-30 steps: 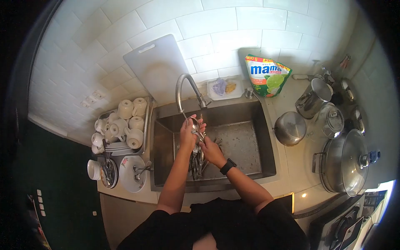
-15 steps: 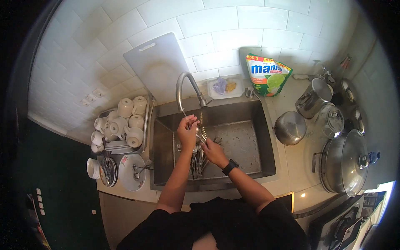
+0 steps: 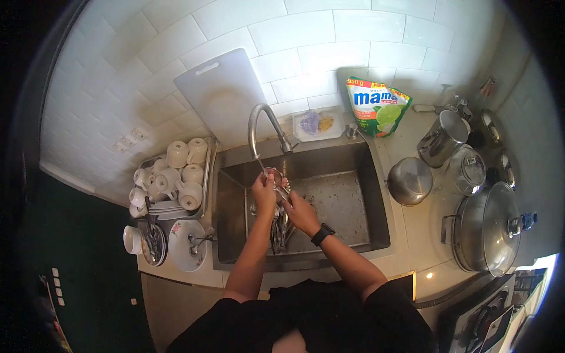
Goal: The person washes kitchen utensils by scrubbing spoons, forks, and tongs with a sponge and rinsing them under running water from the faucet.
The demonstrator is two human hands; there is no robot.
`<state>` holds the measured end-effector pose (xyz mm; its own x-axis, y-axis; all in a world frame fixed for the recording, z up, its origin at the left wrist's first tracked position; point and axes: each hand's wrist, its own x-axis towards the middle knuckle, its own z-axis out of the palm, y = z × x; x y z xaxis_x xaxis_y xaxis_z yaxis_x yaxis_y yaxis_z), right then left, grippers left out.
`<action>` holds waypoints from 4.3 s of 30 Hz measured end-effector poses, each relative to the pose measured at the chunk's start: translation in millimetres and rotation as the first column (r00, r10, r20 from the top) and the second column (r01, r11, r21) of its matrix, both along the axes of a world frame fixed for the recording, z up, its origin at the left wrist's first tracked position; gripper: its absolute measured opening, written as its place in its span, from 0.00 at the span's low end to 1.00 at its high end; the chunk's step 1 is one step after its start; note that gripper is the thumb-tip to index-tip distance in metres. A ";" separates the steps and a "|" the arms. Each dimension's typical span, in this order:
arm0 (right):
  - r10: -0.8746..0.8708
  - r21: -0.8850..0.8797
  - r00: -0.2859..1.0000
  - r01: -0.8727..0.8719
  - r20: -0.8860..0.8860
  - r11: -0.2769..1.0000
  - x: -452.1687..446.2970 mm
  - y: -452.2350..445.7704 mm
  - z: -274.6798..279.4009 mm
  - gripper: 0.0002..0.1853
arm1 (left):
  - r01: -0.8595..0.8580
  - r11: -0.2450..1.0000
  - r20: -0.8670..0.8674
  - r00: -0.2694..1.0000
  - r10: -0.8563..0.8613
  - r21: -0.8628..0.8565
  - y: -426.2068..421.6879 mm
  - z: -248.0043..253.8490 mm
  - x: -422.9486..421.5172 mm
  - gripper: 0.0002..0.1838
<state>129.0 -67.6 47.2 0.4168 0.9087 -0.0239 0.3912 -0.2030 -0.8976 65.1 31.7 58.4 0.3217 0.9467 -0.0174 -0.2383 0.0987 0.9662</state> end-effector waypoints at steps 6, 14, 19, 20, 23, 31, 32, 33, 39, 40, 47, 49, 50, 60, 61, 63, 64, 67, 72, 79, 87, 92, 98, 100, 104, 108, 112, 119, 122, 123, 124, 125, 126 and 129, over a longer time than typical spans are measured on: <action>-0.005 -0.045 1.000 0.005 0.012 0.999 -0.3 -4.6 3.7 0.16 | -0.139 0.957 -0.161 0.970 0.183 0.253 5.1 3.8 -1.0 0.06; 0.016 0.010 0.997 -0.015 -0.081 1.000 -4.1 -2.6 5.4 0.15 | 0.153 0.964 0.154 0.981 -0.121 -0.216 -0.1 21.8 7.1 0.23; 0.045 0.113 0.993 -0.032 -0.108 0.993 -1.6 9.3 -7.6 0.14 | 0.259 0.908 0.245 0.952 -0.183 -0.329 -1.2 22.5 1.1 0.21; 0.050 0.165 0.995 -0.036 -0.085 0.986 -0.1 14.1 -16.6 0.14 | 0.263 0.904 0.252 0.950 -0.182 -0.337 -0.7 19.8 0.5 0.20; 0.006 0.220 1.000 -0.002 -0.018 0.975 6.4 24.0 -34.0 0.12 | 0.028 0.966 0.095 0.995 -0.004 -0.256 7.3 9.8 -8.2 0.14; 0.113 0.134 0.132 0.170 -0.985 0.976 3.1 87.6 24.5 0.12 | -0.189 0.947 0.001 0.981 0.196 -0.258 8.0 -45.8 -18.7 0.10; 0.129 0.128 0.006 0.161 -0.992 0.979 3.3 98.0 22.1 0.13 | -0.152 0.948 0.082 0.980 0.181 -0.281 4.9 -52.5 -17.4 0.11; 0.121 0.124 0.026 0.158 -0.992 0.980 3.2 105.2 25.9 0.14 | -0.132 0.933 0.043 0.987 0.155 -0.335 1.3 -48.4 -18.4 0.10; 0.191 0.193 0.340 -0.027 -0.921 0.981 6.5 119.7 34.2 0.14 | -0.010 0.879 0.056 0.998 0.042 -0.476 -9.3 -36.9 -25.0 0.12; 0.237 0.192 0.530 -0.140 -0.814 0.971 8.9 118.7 33.5 0.14 | 0.006 0.879 0.077 0.996 0.035 -0.476 -10.6 -34.2 -24.9 0.13; 0.502 0.062 0.682 -0.623 0.532 0.780 17.8 88.6 45.4 0.11 | 0.009 0.915 0.104 0.994 0.037 -0.403 -8.1 -45.4 -21.6 0.10; 0.488 0.061 0.640 -0.641 0.594 0.765 17.9 79.4 52.8 0.10 | 0.004 0.925 -0.006 1.000 -0.006 -0.380 -6.4 -46.2 -21.4 0.09; 0.482 0.060 0.665 -0.619 0.571 0.783 17.6 74.2 57.3 0.09 | 0.001 0.930 -0.062 0.998 -0.026 -0.368 -5.7 -46.6 -21.0 0.08; 0.141 -0.069 0.985 -0.148 -0.097 0.987 41.1 39.6 -20.0 0.20 | 0.076 0.980 0.081 0.995 -0.062 -0.183 -5.8 -38.4 -10.2 0.10; 0.179 -0.123 0.940 -0.222 -0.291 0.967 40.3 35.8 -28.5 0.22 | 0.076 0.974 0.070 0.996 -0.062 -0.212 -6.0 -36.5 -10.6 0.10; 0.213 -0.031 0.921 -0.235 -0.327 0.971 37.3 27.1 -34.3 0.20 | 0.069 0.967 0.071 0.996 -0.053 -0.246 -7.0 -31.0 -7.5 0.11; 0.217 -0.051 0.917 -0.248 -0.333 0.967 36.7 25.0 -31.6 0.19 | 0.061 0.966 0.081 0.996 -0.042 -0.252 -9.0 -28.1 -6.0 0.12; 0.228 -0.023 0.830 -0.278 -0.509 0.960 27.4 17.0 -22.9 0.17 | 0.091 0.961 0.114 0.991 -0.063 -0.263 -6.9 -21.0 -2.2 0.18; 0.174 -0.020 0.808 -0.224 -0.563 0.974 25.0 20.7 -35.6 0.18 | 0.124 0.979 0.131 0.986 -0.103 -0.163 -3.0 -11.8 2.0 0.22; 0.085 -0.063 0.822 -0.144 -0.563 0.988 19.9 17.3 -31.8 0.14 | 0.042 0.978 -0.056 0.998 -0.031 0.205 0.0 -2.9 5.3 0.12; 0.053 -0.028 0.788 -0.088 -0.613 0.996 16.6 17.3 -30.6 0.14 | -0.006 0.999 -0.126 0.992 0.001 -0.040 -2.5 -5.9 0.4 0.13; 0.063 -0.002 0.779 -0.082 -0.624 0.997 17.1 22.2 -40.1 0.13 | 0.149 0.960 0.153 0.982 -0.115 -0.235 3.6 -10.7 1.8 0.15; 0.064 0.027 0.691 -0.064 -0.720 0.998 14.6 14.9 -27.2 0.13 | 0.115 0.951 -0.121 0.989 -0.084 0.287 -1.3 5.7 3.3 0.13; 0.042 -0.012 0.683 -0.074 -0.730 0.997 13.6 12.9 -26.2 0.14 | 0.083 0.883 -0.181 0.984 0.002 0.462 1.6 6.2 3.9 0.13; 0.023 -0.013 0.723 -0.043 -0.691 0.999 7.1 12.9 -20.8 0.14 | 0.059 0.981 -0.148 0.988 -0.031 0.184 1.5 16.0 2.9 0.10; -0.011 -0.008 0.759 0.008 -0.651 1.000 -0.8 18.2 -11.8 0.14 | 0.085 0.972 0.115 0.992 -0.061 -0.219 0.1 24.7 4.1 0.13; -0.001 0.015 0.764 0.013 -0.645 1.000 -2.1 20.7 -10.0 0.14 | 0.047 0.968 0.169 0.986 -0.004 -0.246 1.2 19.7 3.6 0.17; 0.006 0.020 0.818 0.006 -0.575 1.000 0.1 19.7 -24.7 0.15 | 0.052 0.974 0.085 0.996 -0.034 -0.220 -7.8 13.0 3.9 0.11; 0.017 0.046 0.800 0.013 -0.600 0.999 -0.4 20.4 -28.3 0.14 | 0.031 0.981 0.099 0.995 -0.013 -0.189 -10.9 16.3 2.9 0.09; 0.019 0.036 0.820 0.002 -0.571 0.999 0.2 19.6 -25.2 0.14 | 0.003 0.991 0.094 0.996 0.009 -0.133 -9.9 13.7 3.1 0.08; 0.021 0.025 0.840 -0.009 -0.542 1.000 1.4 18.9 -21.4 0.14 | -0.024 0.997 0.090 0.995 0.031 -0.076 -7.6 8.3 3.5 0.08; 0.024 0.014 0.858 -0.020 -0.513 1.000 2.2 18.6 -18.4 0.14 | -0.052 0.998 0.086 0.995 0.053 -0.019 -5.2 3.5 3.4 0.07; 0.039 0.009 0.874 -0.040 -0.485 0.999 2.9 19.2 -17.8 0.15 | -0.109 0.988 -0.009 0.994 0.111 0.105 -1.7 -1.1 1.6 0.07; 0.080 -0.008 0.908 -0.091 -0.410 0.996 3.9 21.0 -16.8 0.17 | -0.174 0.925 -0.173 0.955 0.242 0.337 7.0 -7.2 -6.1 0.06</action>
